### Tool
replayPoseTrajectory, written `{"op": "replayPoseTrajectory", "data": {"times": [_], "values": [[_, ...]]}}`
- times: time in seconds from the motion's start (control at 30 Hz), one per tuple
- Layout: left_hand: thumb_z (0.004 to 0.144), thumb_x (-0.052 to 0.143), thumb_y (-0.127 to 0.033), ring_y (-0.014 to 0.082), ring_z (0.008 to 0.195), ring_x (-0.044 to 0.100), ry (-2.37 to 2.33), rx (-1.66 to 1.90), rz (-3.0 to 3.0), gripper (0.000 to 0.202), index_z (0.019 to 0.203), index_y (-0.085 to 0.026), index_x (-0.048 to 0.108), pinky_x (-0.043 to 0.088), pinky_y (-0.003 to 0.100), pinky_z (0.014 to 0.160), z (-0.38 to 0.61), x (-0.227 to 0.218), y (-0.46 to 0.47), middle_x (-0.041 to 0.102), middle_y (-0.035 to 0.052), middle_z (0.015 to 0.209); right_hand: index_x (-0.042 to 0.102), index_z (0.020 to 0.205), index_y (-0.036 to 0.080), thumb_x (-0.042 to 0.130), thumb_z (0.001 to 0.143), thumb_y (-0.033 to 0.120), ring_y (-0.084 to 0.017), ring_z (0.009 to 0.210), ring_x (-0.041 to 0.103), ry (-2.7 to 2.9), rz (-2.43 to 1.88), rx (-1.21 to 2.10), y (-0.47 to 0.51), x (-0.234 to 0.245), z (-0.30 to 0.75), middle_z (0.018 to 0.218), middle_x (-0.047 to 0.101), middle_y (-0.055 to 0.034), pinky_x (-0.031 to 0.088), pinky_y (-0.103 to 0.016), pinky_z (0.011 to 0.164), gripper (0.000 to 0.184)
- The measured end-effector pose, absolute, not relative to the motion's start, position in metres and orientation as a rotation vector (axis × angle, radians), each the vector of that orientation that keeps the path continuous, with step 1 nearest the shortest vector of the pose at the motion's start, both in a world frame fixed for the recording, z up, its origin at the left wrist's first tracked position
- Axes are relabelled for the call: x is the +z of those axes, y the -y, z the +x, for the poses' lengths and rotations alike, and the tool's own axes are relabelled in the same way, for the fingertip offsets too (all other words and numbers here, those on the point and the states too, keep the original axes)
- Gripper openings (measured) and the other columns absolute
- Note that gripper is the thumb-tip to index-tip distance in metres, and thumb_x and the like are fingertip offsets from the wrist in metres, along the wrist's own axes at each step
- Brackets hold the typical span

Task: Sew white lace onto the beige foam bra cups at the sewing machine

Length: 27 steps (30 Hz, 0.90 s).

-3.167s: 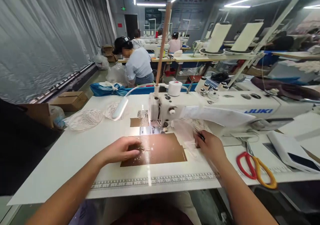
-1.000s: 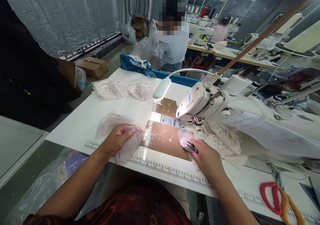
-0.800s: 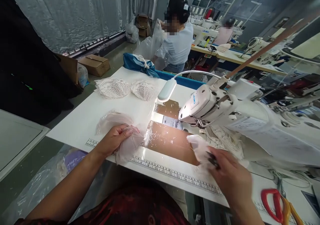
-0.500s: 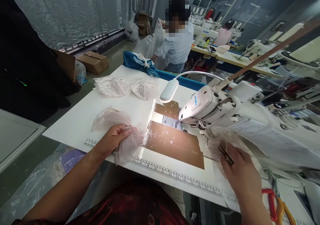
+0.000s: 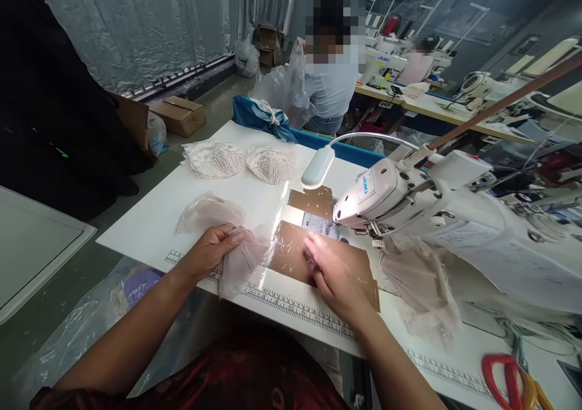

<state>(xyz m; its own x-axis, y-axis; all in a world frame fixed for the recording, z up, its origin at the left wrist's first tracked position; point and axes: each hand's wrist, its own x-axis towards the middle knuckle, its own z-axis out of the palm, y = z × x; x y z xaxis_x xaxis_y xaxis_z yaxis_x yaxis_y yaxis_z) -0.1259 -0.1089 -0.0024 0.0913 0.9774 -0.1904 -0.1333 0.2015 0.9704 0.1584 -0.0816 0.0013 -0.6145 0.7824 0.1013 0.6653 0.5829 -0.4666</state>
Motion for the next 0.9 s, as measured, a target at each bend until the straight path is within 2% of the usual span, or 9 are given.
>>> {"op": "replayPoseTrajectory", "data": {"times": [0.13,0.23,0.3,0.4,0.5,0.6,0.67,0.8,0.9], "values": [[0.081,0.061,-0.053,0.0202,0.082,0.059,-1.251,1.022,1.195,0.038,0.084,-0.015,0.066,0.046,0.027,0.071,-0.147,0.008,0.086,0.065,0.0053,0.083,0.049,0.134,0.015,0.042,0.087,0.015,-0.03,0.136,0.035,2.553,-1.213,0.609,0.075,0.008,0.15,0.145,0.043,-0.0155,0.031,-0.054,0.112,0.048],[0.083,0.056,-0.053,0.0174,0.064,0.052,-1.584,0.883,1.536,0.039,0.067,-0.017,0.058,0.038,0.027,0.059,-0.165,0.027,0.067,0.056,0.0022,0.065,0.048,0.135,0.022,0.036,0.095,0.021,-0.022,0.129,0.046,2.558,-0.971,0.893,0.082,0.016,0.16,0.139,0.052,-0.0086,0.04,-0.044,0.108,0.042],[0.085,0.054,-0.047,0.0181,0.063,0.049,-1.91,0.777,1.777,0.035,0.066,-0.018,0.056,0.034,0.028,0.058,-0.171,0.044,0.065,0.055,0.0026,0.065,0.049,0.133,0.023,0.035,0.096,0.026,-0.021,0.123,0.053,2.438,-1.081,0.879,0.087,0.016,0.179,0.133,0.058,-0.0082,0.046,-0.042,0.102,0.039],[0.089,0.048,-0.042,0.0223,0.078,0.054,-2.195,0.822,2.048,0.028,0.079,-0.018,0.058,0.038,0.031,0.066,-0.162,0.07,0.077,0.06,0.0055,0.083,0.051,0.128,0.02,0.036,0.096,0.029,-0.023,0.117,0.057,2.291,-1.352,0.585,0.088,0.003,0.213,0.127,0.061,-0.0104,0.049,-0.043,0.097,0.037],[0.092,0.043,-0.04,0.0214,0.09,0.057,-1.822,0.97,2.265,0.028,0.093,-0.017,0.058,0.044,0.033,0.078,-0.129,0.082,0.085,0.062,0.0066,0.094,0.055,0.122,0.016,0.036,0.093,0.025,-0.024,0.114,0.059,2.287,-1.416,0.278,0.083,-0.015,0.235,0.125,0.062,-0.0127,0.052,-0.044,0.094,0.035],[0.094,0.04,-0.038,0.0211,0.105,0.056,-1.336,0.695,2.353,0.03,0.11,-0.018,0.056,0.045,0.032,0.089,-0.084,0.074,0.064,0.06,0.0081,0.114,0.058,0.118,0.014,0.038,0.087,0.017,-0.026,0.116,0.058,2.389,-1.294,0.094,0.078,-0.027,0.236,0.125,0.062,-0.0134,0.052,-0.045,0.093,0.037],[0.093,0.039,-0.035,0.0234,0.106,0.056,-1.25,0.469,2.396,0.031,0.112,-0.017,0.056,0.046,0.034,0.089,-0.054,0.061,0.03,0.058,0.0101,0.116,0.059,0.117,0.013,0.038,0.085,0.014,-0.026,0.116,0.058,2.421,-1.248,0.047,0.076,-0.029,0.232,0.124,0.063,-0.0133,0.052,-0.045,0.093,0.038],[0.093,0.037,-0.03,0.0308,0.127,0.041,-1.331,0.323,2.443,0.047,0.137,-0.013,0.039,0.034,0.045,0.106,-0.005,0.033,-0.054,0.041,0.0168,0.141,0.059,0.114,0.014,0.039,0.088,0.018,-0.025,0.113,0.061,2.383,-1.259,0.041,0.073,-0.024,0.229,0.121,0.065,-0.0123,0.054,-0.042,0.091,0.034],[0.094,0.036,-0.029,0.0316,0.137,0.029,-1.293,0.276,2.48,0.049,0.139,-0.013,0.038,0.024,0.048,0.112,0.019,0.019,-0.097,0.031,0.0153,0.149,0.06,0.113,0.015,0.04,0.089,0.02,-0.024,0.111,0.062,2.349,-1.242,0.073,0.072,-0.021,0.232,0.118,0.066,-0.0112,0.055,-0.039,0.09,0.031]]}}
